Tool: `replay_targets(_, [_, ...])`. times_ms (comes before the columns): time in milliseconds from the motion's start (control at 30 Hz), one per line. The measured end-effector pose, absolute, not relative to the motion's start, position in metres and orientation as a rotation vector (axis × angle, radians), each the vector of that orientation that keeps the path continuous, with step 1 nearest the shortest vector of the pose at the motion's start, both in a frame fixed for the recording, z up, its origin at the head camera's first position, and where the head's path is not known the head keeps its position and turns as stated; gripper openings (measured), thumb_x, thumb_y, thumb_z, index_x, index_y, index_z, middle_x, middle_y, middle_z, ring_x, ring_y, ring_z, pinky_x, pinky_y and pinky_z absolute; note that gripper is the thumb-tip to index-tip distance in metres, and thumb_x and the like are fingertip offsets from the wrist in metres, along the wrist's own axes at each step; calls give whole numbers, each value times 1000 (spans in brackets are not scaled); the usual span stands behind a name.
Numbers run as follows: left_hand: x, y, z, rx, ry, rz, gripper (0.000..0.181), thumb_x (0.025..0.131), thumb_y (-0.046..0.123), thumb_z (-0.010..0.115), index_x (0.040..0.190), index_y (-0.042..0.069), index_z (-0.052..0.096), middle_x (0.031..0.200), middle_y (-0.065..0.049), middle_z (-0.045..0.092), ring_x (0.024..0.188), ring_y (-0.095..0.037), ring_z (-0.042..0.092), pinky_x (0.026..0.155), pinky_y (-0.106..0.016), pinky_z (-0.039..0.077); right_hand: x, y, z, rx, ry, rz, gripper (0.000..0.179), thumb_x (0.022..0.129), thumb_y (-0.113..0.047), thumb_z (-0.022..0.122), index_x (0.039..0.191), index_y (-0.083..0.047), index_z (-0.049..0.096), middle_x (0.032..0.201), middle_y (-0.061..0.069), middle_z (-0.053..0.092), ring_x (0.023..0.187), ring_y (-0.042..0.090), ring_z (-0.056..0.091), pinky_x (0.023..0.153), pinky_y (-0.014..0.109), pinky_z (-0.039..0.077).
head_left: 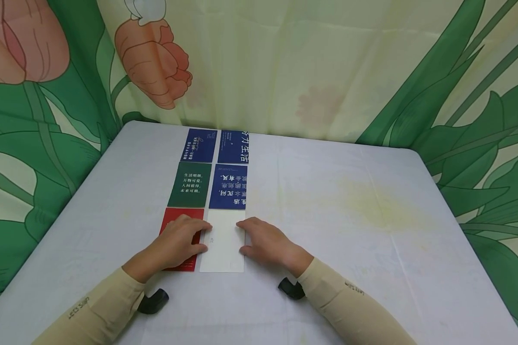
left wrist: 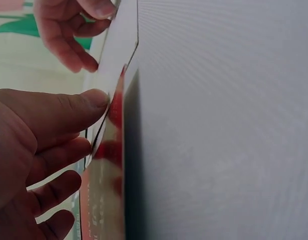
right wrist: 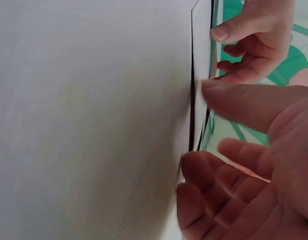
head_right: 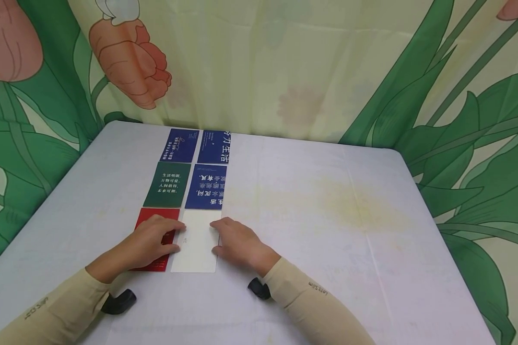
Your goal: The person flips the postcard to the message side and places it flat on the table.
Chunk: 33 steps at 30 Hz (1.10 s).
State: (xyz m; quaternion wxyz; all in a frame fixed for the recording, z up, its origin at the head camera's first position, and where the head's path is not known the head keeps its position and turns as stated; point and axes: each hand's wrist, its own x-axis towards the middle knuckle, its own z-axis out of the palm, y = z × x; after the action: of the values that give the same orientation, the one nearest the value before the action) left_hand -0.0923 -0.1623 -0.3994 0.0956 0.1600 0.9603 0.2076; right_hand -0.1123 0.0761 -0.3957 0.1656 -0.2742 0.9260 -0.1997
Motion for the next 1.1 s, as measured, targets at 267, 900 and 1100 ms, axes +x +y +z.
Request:
replay_targets(267, [-98,-163,-391,513,2864,688,65,77,19,88,135,6,62,130,-14,62,122,-35,50,92,-50,53,-119,82,-381,-710,2651,-679,59,93,-25,72,144,-4,51,140,12,55,109,23,61,97,39,49])
replay_targets(900, [-177,-162,-387,473,2859,671,86,80,30,85,152,10,42,153,-17,43,143,-40,31,108,-69,28,-194,88,-386,-698,2716,-734,79,88,-30,78,151,-3,40,154,12,42,142,29,37,117,39,27])
replay_targets(1100, [-195,-157,-389,436,2791,636,91,79,35,85,154,10,40,154,-17,40,143,-40,29,110,-68,25,-209,83,-393,-655,2690,-699,85,85,-35,79,154,-8,37,156,9,40,144,27,34,118,39,25])
